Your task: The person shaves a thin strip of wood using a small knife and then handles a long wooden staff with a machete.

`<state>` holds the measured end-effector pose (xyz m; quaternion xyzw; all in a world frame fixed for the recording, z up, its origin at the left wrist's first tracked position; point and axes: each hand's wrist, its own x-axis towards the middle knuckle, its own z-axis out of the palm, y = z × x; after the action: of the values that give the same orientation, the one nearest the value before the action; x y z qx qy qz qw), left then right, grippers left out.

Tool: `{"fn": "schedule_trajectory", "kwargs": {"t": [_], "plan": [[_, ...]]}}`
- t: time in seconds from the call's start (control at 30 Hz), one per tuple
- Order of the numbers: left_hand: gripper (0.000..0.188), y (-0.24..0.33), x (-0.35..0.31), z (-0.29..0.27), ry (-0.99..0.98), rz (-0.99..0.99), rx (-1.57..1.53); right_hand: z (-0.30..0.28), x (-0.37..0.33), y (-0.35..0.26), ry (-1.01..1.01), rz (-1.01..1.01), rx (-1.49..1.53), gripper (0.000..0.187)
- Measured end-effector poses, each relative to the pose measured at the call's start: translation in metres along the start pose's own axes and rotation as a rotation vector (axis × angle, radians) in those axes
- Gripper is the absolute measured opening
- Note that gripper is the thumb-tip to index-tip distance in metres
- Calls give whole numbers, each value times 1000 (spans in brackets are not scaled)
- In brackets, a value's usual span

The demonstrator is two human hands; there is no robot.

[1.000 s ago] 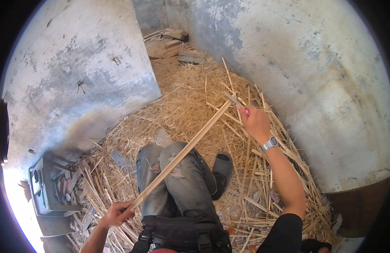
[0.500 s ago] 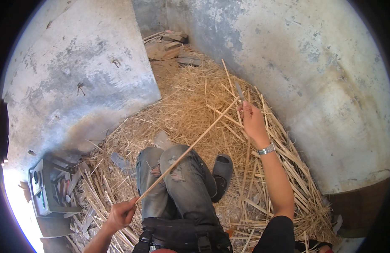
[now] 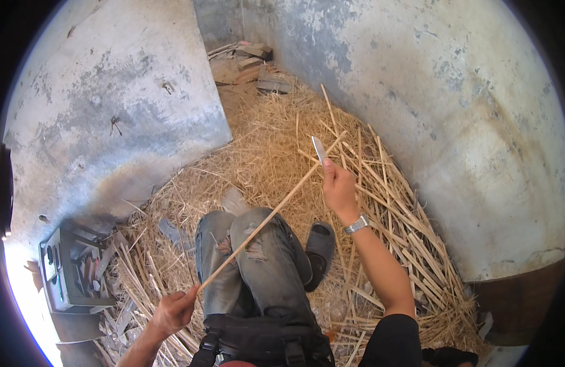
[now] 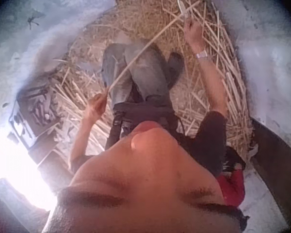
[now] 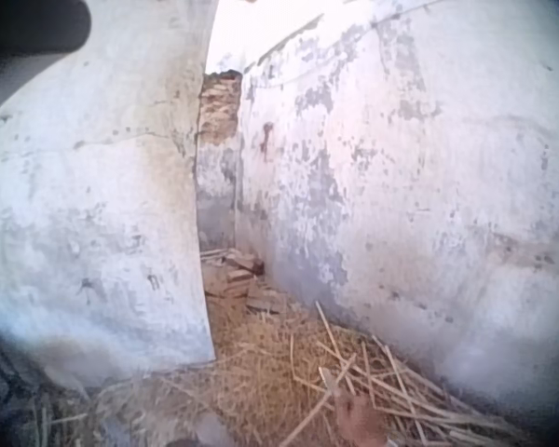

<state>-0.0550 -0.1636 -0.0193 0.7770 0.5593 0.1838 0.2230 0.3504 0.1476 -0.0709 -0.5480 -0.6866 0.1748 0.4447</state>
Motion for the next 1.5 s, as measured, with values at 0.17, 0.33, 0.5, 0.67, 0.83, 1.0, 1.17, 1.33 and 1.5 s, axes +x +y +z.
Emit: {"fn": "schedule_trajectory", "kwargs": {"t": [0.17,0.33,0.5,0.67,0.83,1.0,1.17,1.33,1.5], "plan": [[56,8,3,-10,-23,-1,-22,10,-12,-18,-12,32,51,51],[53,13,8,-14,-23,12,-88,9,-27,-25,-84,86,39,47],[52,16,26,-5,-5,25,-166,20,-61,-60,-191,48,170,42],[51,15,65,6,5,84,-190,31,-96,-96,-239,-45,244,37],[49,37,104,8,-48,-5,-341,26,-98,-108,-283,-7,163,37],[46,49,124,9,-39,-65,-416,30,-108,-110,-277,19,239,40],[42,46,122,14,-58,-162,-484,26,-106,-109,-392,51,260,43],[40,45,120,19,-12,-155,-560,22,-97,-107,-549,118,255,52],[38,39,121,28,-22,-158,-678,21,-86,-88,-616,102,345,43]]}}
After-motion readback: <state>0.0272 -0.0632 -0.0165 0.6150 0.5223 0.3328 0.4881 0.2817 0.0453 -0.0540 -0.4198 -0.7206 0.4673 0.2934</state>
